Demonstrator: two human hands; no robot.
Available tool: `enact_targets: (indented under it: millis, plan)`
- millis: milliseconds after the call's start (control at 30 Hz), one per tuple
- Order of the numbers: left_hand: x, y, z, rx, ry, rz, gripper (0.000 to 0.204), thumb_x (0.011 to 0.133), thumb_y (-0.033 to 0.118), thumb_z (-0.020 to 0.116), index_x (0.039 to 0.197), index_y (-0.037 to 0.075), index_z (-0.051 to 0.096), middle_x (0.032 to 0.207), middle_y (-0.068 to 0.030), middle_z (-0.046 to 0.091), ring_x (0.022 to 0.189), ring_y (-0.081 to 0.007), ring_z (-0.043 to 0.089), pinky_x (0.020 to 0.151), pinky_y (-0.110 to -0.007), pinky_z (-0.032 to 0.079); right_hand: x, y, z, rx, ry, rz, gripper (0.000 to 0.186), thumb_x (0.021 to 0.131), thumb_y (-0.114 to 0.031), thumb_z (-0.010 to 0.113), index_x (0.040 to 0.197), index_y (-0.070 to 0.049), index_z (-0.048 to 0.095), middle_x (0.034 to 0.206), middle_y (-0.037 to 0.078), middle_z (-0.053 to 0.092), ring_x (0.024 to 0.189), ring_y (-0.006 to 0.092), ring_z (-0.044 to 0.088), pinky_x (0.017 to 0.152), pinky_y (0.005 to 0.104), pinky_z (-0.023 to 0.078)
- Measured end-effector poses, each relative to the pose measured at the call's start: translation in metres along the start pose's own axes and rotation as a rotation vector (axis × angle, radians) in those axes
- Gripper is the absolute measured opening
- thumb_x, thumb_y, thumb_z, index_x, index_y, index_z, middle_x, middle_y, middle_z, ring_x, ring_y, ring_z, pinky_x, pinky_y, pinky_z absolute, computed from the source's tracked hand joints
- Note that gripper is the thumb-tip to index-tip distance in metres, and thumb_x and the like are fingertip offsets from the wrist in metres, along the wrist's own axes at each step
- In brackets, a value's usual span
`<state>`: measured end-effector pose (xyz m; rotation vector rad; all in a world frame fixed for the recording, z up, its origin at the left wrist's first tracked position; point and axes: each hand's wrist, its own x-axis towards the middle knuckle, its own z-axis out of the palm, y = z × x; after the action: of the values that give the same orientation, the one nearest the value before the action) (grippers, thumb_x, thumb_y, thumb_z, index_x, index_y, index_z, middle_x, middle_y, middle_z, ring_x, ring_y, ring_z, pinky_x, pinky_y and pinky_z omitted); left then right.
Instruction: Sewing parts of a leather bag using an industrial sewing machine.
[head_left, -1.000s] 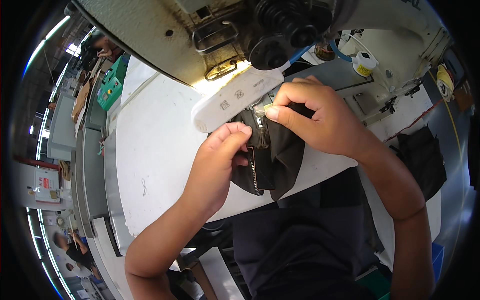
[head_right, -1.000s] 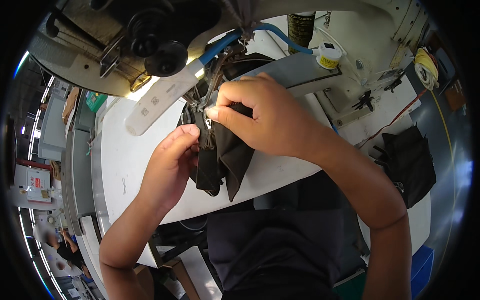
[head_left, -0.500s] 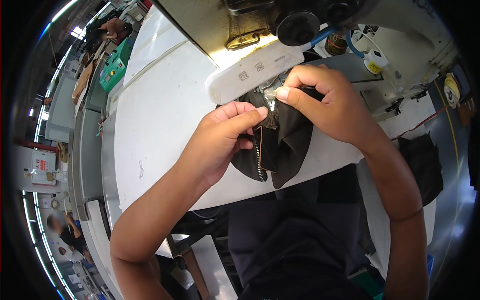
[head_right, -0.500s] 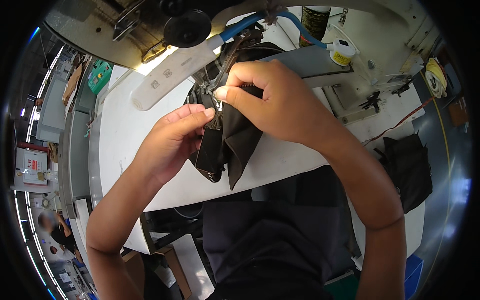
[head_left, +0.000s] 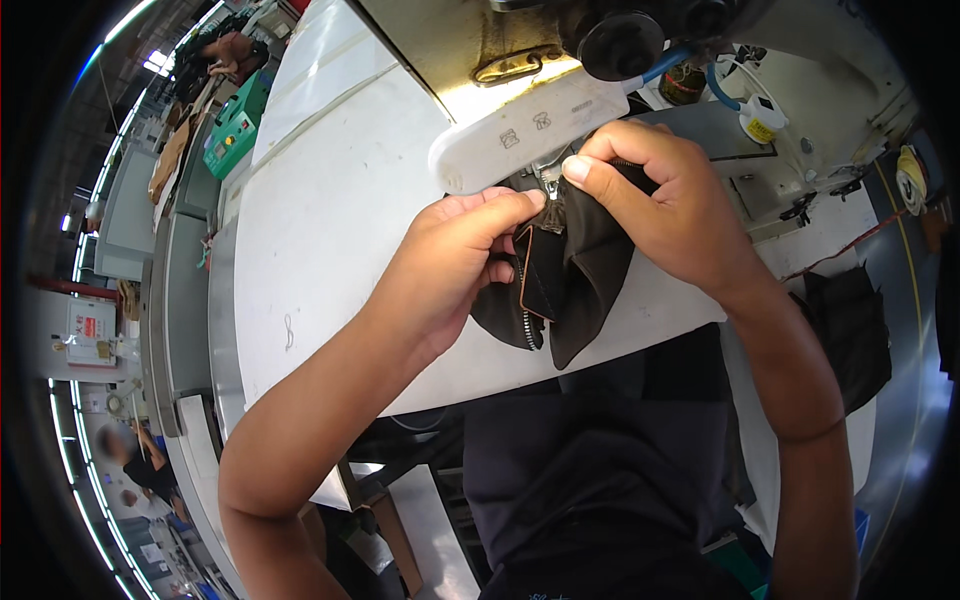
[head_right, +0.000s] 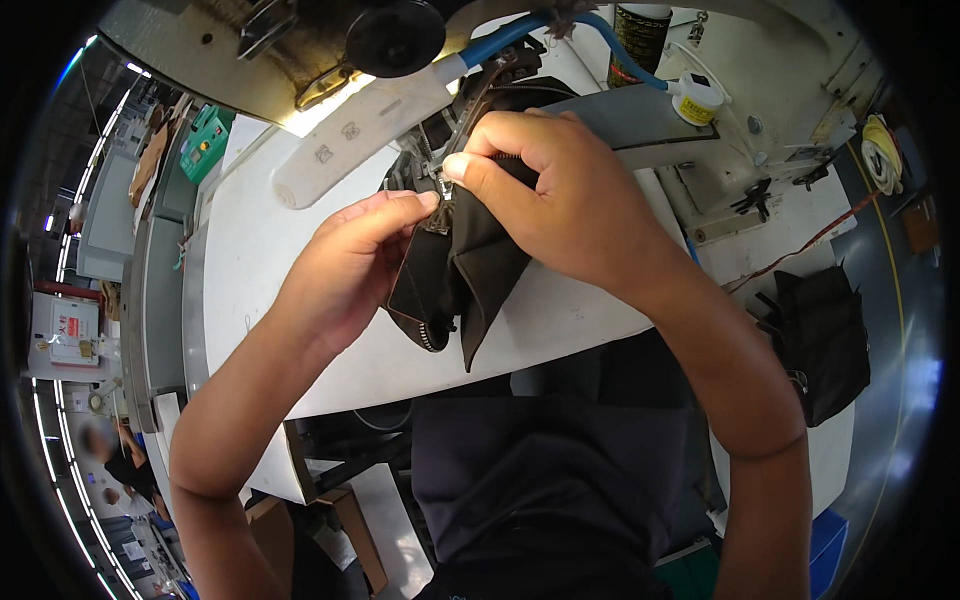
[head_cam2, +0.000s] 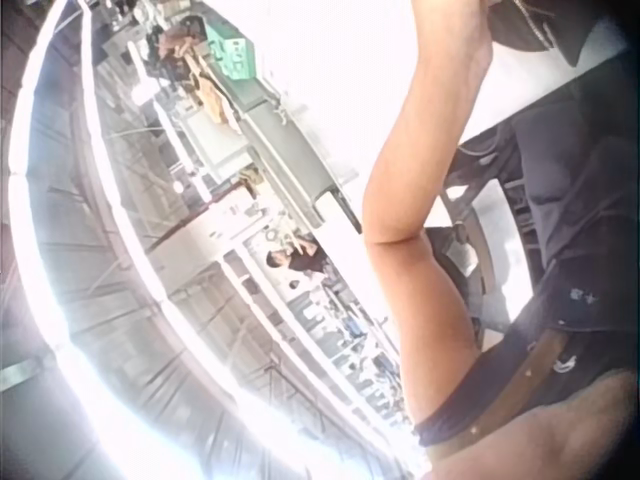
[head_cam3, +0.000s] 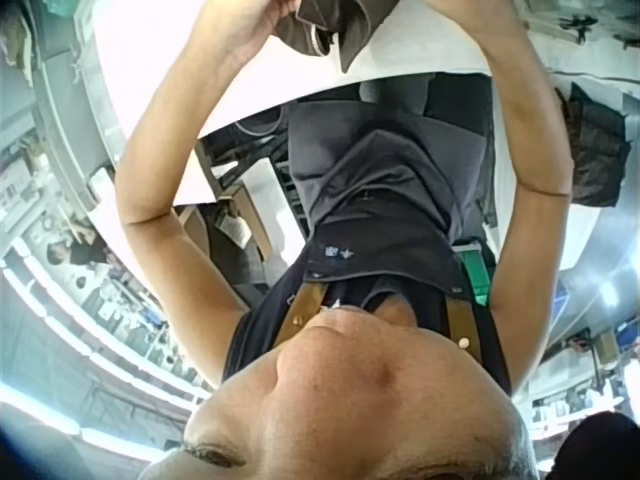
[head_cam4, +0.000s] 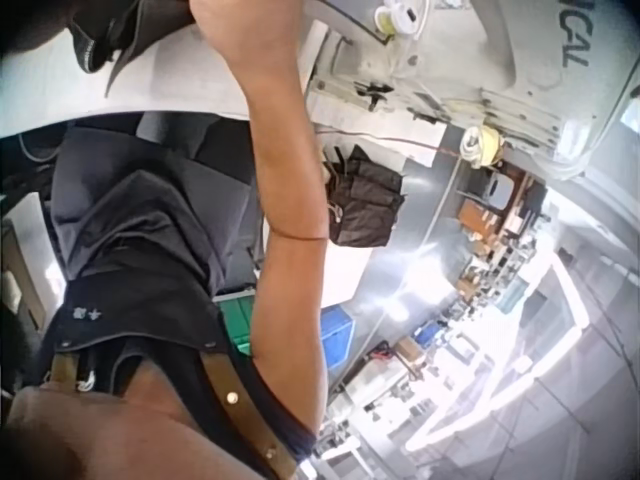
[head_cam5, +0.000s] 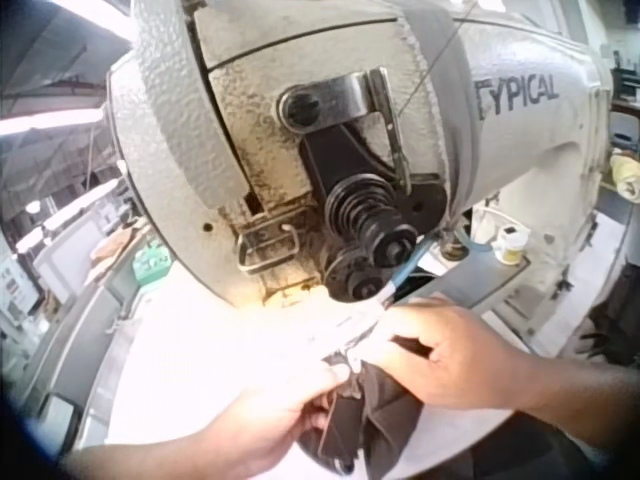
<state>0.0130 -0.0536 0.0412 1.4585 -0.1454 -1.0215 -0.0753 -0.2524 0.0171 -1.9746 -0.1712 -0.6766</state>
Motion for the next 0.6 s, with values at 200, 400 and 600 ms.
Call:
enact_targets:
  millis: [200, 400, 600]
  plan:
    - [-0.011, -0.007, 0.021, 0.121, 0.076, 0.103, 0.017, 0.102, 0.020, 0.065, 0.110, 0.005, 0.063, 0.095, 0.0017, 0.065, 0.087, -0.0062, 0.060, 0.079, -0.023, 0.049, -0.001, 0.000, -0.001, 0.006, 0.014, 0.078, 0.023, 0.096, -0.019, 0.067, 0.083, 0.000, 0.063, 0.067, 0.008, 0.059, 0.061, 0.0158, 0.051, 0.057, 0.0336, 0.040]
    - [-0.028, -0.045, 0.022, 0.871, 0.217, 0.975, 0.045, 0.095, 0.000, 0.064, 0.140, 0.000, 0.057, 0.126, -0.0138, 0.065, 0.119, -0.0205, 0.063, 0.101, -0.033, 0.050, -0.003, 0.005, -0.005, -0.033, 0.007, 0.090, 0.022, 0.097, -0.017, 0.066, 0.087, 0.003, 0.065, 0.074, 0.007, 0.064, 0.071, 0.0143, 0.055, 0.071, 0.0313, 0.045]
    - [-0.018, -0.048, 0.021, 1.024, 0.370, 1.085, 0.043, 0.090, -0.005, 0.070, 0.131, 0.003, 0.064, 0.120, -0.0161, 0.066, 0.106, -0.0291, 0.067, 0.088, -0.036, 0.056, -0.027, -0.022, -0.013, -0.483, 0.051, 0.004, 0.020, 0.096, -0.020, 0.068, 0.095, 0.000, 0.069, 0.084, 0.010, 0.068, 0.077, 0.0176, 0.057, 0.073, 0.0328, 0.047]
